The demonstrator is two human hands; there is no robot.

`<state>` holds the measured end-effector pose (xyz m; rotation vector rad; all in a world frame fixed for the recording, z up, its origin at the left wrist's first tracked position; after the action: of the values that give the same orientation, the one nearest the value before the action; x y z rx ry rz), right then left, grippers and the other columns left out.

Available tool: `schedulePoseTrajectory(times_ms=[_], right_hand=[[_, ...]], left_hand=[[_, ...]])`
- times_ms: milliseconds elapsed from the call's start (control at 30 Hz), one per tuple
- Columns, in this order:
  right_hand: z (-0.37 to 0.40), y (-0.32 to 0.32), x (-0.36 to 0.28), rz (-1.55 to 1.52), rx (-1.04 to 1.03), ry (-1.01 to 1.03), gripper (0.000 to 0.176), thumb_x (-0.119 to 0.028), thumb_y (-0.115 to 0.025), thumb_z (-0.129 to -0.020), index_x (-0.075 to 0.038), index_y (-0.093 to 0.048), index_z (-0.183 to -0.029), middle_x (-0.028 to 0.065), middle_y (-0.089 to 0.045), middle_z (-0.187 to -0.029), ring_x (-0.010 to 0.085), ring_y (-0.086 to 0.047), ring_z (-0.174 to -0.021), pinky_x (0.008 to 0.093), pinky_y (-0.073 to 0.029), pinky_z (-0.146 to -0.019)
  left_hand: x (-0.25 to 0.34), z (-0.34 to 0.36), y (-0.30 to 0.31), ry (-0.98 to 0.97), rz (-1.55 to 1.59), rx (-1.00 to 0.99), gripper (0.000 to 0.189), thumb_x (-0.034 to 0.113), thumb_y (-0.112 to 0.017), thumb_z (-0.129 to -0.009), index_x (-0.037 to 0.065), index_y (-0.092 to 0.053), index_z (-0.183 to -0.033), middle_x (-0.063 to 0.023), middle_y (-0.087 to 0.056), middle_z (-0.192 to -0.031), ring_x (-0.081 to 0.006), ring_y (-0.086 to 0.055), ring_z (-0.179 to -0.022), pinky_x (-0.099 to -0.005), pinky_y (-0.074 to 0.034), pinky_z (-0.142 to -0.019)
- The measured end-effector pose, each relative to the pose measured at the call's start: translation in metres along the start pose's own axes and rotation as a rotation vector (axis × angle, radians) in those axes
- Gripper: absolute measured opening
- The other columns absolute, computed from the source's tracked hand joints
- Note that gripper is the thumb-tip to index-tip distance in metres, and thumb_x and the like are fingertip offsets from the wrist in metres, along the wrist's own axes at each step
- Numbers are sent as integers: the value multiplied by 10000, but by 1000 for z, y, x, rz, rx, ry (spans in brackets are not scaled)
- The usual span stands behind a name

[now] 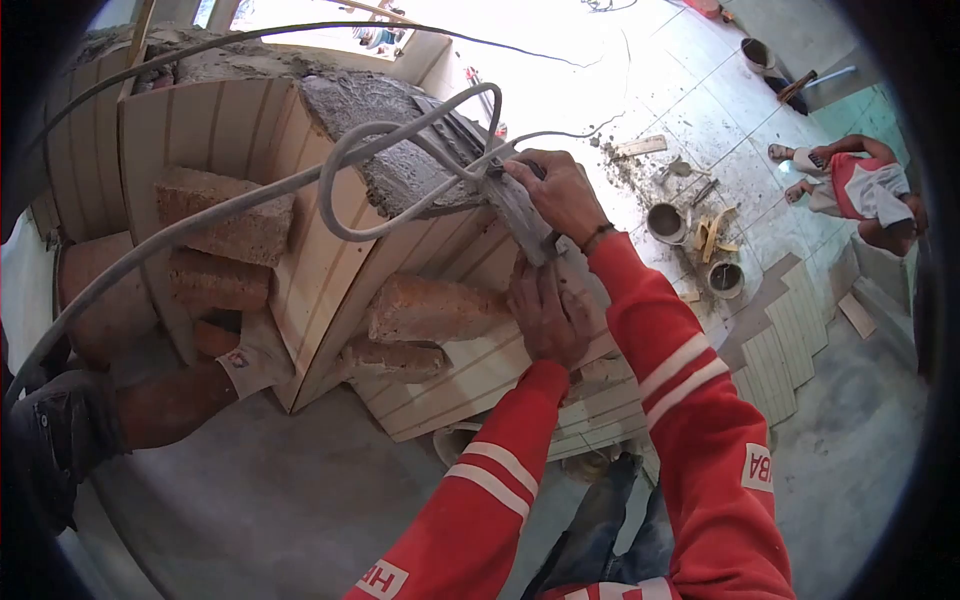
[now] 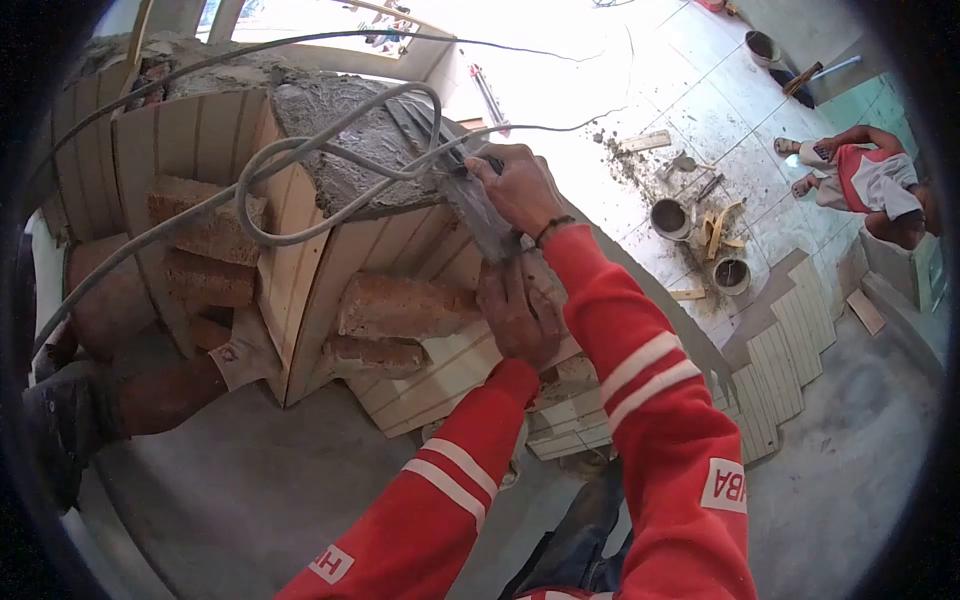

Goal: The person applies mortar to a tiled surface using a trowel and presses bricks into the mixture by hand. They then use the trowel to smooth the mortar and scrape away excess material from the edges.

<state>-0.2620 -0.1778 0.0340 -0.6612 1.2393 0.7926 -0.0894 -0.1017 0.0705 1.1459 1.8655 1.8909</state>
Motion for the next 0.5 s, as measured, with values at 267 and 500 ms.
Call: schedulePoseTrajectory(times_ms=[267,500], right_hand=[[-10,1,18,15,-10,-38,358,-340,-656,-1013,-19,-777,-1115,194,-775,-973,317,-739,-901,389,-554,-854],[4,-2,-43,-54,47,124,355,-352,-675,-996,-30,-778,-1103,211,-762,-976,348,-734,-898,402,-556,-841]], left_hand=[[-2,-2,-2,-27,-50,7,605,289,-475,-968,-52,-504,-1467,-289,-439,-1516,-496,-402,-1427,-615,-299,-1170],[-5,0,-1,11,-22,7,620,220,-493,-955,-29,-473,-1522,-262,-445,-1524,-476,-406,-1421,-605,-298,-1171]])
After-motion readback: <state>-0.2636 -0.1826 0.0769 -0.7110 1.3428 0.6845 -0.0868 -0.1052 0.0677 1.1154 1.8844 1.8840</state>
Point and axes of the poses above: each hand's wrist, its own z-axis away from the middle knuckle, its own y-axis out of the back of the hand, x = y × z, the point moved 10 cm from there along -z, towards the middle knuckle
